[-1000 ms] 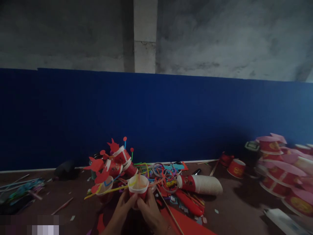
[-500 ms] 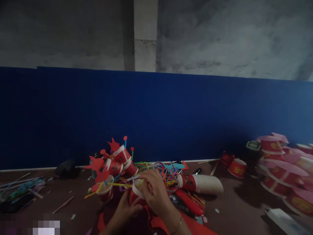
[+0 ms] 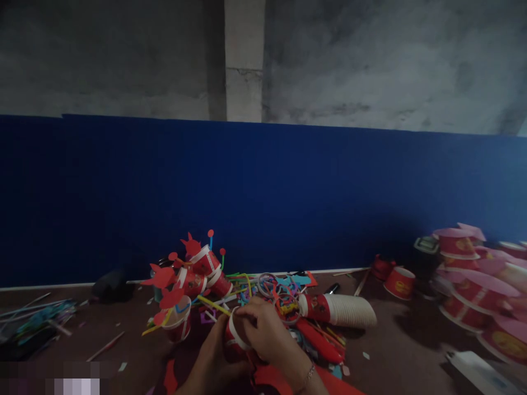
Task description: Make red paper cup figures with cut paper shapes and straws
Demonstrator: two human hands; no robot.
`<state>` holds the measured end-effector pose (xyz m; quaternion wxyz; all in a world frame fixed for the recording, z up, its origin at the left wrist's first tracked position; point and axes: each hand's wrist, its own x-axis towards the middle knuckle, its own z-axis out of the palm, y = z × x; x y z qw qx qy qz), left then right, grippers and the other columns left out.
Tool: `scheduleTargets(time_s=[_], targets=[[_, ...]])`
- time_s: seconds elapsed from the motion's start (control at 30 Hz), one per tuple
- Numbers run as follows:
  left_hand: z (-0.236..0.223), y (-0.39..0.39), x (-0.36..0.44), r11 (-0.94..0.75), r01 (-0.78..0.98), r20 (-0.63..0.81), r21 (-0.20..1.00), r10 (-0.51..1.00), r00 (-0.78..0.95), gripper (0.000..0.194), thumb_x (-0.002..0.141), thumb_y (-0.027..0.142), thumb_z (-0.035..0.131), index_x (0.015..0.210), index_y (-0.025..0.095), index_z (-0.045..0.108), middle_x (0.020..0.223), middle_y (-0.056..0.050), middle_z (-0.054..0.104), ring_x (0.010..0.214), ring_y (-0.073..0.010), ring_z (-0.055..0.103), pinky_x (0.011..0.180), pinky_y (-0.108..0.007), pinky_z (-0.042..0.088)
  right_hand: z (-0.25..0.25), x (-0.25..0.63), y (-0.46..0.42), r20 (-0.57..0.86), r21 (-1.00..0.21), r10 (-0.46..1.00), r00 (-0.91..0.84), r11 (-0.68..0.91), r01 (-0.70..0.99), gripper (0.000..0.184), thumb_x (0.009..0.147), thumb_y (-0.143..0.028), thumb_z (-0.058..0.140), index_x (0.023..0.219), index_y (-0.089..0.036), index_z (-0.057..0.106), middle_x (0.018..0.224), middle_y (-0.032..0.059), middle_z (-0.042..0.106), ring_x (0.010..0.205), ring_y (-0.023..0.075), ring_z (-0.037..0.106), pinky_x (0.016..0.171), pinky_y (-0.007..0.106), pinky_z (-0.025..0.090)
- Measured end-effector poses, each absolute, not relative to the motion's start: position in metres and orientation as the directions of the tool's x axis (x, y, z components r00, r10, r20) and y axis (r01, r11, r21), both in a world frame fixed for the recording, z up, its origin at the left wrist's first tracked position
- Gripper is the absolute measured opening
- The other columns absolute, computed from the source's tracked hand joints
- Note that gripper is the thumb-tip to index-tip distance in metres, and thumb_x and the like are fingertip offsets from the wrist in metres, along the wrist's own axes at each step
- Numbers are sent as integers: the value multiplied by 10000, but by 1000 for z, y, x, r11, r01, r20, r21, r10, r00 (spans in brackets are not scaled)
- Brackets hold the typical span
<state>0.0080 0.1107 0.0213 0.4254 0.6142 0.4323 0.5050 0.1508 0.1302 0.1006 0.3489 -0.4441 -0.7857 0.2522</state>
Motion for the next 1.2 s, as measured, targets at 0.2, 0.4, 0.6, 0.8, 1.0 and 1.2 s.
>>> scheduleTargets(time_s=[0.2, 0.4, 0.6, 0.8, 1.0, 1.2], targets=[[23, 109, 8, -353, 227, 348, 908, 935, 62, 595, 577, 167, 661, 1155, 189, 522, 1086, -69, 676, 970, -232, 641, 837, -299, 507, 103, 149, 127, 317, -668, 860, -400, 502, 550, 285, 771, -59, 482, 757, -196, 731, 757, 28, 617, 743, 146, 587, 662, 230, 427], [29, 108, 9, -350, 198, 351, 916, 936, 28, 567, 584, 193, 679, 1136, 192, 552, 1044, -67, 697, 933, -247, 653, 789, -301, 518, 109, 152, 124, 337, -663, 852, -401, 517, 541, 290, 766, -46, 469, 739, -195, 716, 747, 23, 612, 755, 153, 596, 687, 244, 443], [27, 108, 10, -368, 125, 367, 922, 930, 25, 609, 562, 135, 695, 1147, 196, 535, 1066, -70, 687, 952, -249, 646, 826, -303, 505, 111, 153, 123, 323, -680, 850, -415, 514, 523, 289, 792, -64, 464, 771, -208, 714, 777, 19, 626, 745, 148, 606, 695, 247, 464], [27, 109, 10, -299, 15, 298, 954, 953, 53, 588, 580, 129, 697, 1140, 190, 528, 1069, -76, 680, 939, -243, 646, 799, -297, 518, 112, 157, 124, 378, -703, 842, -385, 531, 473, 425, 729, -29, 465, 1079, -197, 639, 998, 56, 665, 905, 182, 612, 777, 285, 471], [28, 109, 4, -334, 61, 325, 940, 937, 128, 606, 610, 141, 712, 1177, 183, 502, 1117, -91, 657, 982, -244, 627, 841, -308, 507, 116, 164, 124, 363, -582, 808, -464, 586, 565, 396, 637, 2, 468, 869, -225, 696, 830, 18, 672, 816, 175, 587, 735, 287, 438], [28, 108, 6, -326, 90, 314, 941, 941, 127, 613, 572, 116, 694, 1160, 188, 536, 1050, -69, 682, 926, -242, 642, 804, -286, 511, 108, 162, 126, 355, -514, 805, -475, 592, 620, 315, 571, 19, 465, 684, -201, 659, 725, 3, 651, 754, 171, 550, 694, 273, 393]])
